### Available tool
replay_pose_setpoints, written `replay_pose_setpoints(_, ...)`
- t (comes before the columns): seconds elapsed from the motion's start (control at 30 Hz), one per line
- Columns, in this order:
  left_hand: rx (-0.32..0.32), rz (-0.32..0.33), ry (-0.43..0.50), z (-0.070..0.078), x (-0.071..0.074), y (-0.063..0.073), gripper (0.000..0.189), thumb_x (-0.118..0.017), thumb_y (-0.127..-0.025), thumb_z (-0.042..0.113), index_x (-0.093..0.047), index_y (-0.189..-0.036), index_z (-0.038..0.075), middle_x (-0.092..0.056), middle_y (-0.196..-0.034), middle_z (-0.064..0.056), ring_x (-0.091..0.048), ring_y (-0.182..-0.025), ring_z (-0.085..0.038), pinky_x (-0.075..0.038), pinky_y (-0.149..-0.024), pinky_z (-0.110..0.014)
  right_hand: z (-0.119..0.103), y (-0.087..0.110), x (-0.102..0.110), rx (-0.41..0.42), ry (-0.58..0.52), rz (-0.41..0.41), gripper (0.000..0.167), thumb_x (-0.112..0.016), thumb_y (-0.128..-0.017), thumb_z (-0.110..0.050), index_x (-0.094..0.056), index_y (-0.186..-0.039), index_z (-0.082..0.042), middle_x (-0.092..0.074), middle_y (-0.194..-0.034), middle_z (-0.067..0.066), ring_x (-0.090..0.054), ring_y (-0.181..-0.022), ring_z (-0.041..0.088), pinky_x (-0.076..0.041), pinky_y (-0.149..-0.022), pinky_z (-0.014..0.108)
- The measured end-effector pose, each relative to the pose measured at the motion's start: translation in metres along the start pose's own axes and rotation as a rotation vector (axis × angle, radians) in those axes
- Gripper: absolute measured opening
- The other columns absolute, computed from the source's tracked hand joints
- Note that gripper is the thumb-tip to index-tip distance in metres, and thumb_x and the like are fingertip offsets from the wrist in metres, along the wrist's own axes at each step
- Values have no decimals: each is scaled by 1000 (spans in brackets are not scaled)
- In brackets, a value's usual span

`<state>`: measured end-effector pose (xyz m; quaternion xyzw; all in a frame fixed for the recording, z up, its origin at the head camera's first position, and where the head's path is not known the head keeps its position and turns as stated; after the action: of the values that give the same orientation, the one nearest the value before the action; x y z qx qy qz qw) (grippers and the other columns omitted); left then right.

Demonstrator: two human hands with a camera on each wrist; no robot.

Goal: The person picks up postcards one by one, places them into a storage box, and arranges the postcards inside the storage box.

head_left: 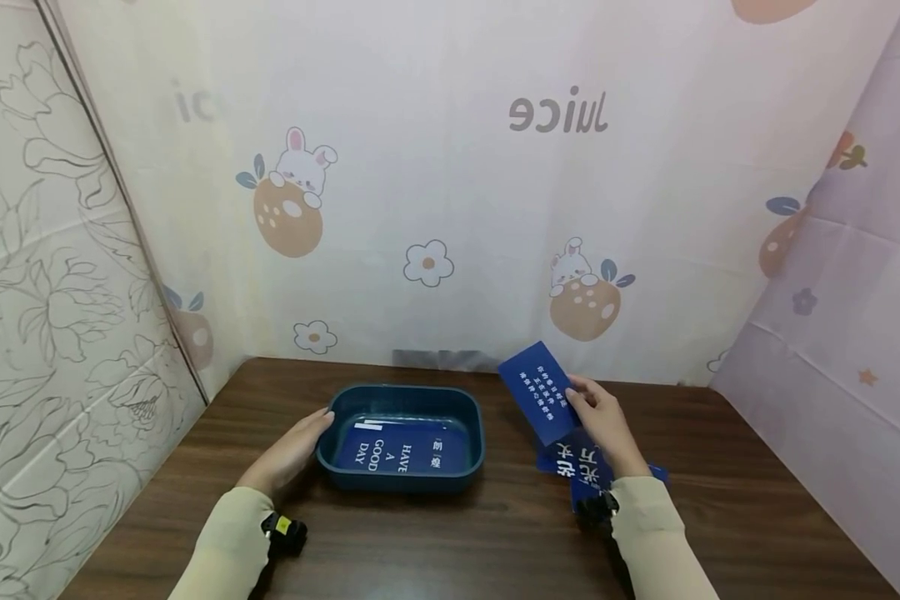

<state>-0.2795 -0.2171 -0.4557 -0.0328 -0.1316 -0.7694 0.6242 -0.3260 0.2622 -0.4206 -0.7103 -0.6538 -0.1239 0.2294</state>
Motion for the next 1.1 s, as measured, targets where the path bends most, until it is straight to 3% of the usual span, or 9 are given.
replay_pose_setpoints(0.2, 12, -6, -4, -1, -1, 0, 75, -37, -108, 43, -9, -157, -7, -8, -163, -28, -5, -149, -44, -12, -116, -58, -5, 1, -7, -36, -107, -9, 51, -53, -105, -36, -49, -146, -5, -58, -111, 18, -61, -85, 19, -55, -74, 37)
replay_pose_setpoints(0.4, 9, 3, -1, -1, 0, 0, 73, -37, -109, 41, -10, -156, -8, -7, -163, -29, -4, -149, -44, -12, -116, -58, -26, 7, -16, -19, -130, -85, 46, -49, -108, -30, -48, -146, -5, -57, -117, 19, -65, -90, 23, -57, -74, 36)
replay_pose_setpoints(0.57, 2, -1, -1, 1, 0, 0, 74, -37, -109, 41, -9, -156, -9, -8, -162, -29, -4, -149, -44, -11, -116, -58, -38, 10, -22, 9, -145, -122, 41, -46, -109, -28, -51, -144, -8, -57, -113, 19, -65, -90, 26, -57, -72, 37)
replay_pose_setpoints(0.73, 3, -4, -4, 2, 0, 2, 73, -36, -109, 41, -9, -156, -8, -7, -163, -29, -4, -149, -44, -11, -116, -58, -42, 11, -29, 37, -134, -141, 38, -44, -109, -27, -54, -142, -11, -59, -119, 19, -64, -91, 26, -55, -73, 35)
replay_pose_setpoints(1.1, 8, -3, -5, 2, 0, 1, 72, -35, -110, 40, -8, -156, -8, -6, -163, -29, -4, -150, -43, -11, -116, -58, -65, 18, -43, 173, -123, -213, 36, -44, -109, -20, -55, -141, -8, -64, -118, 17, -63, -93, 26, -53, -77, 33)
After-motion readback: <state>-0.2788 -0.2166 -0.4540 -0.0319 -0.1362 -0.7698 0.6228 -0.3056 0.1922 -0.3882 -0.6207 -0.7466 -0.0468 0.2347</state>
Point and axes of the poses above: each hand's wrist, its own y-axis away from the middle knuckle, its own x-axis out of the back of the hand, z = x × y, the point moved 2 cm from there along -y, towards the middle knuckle
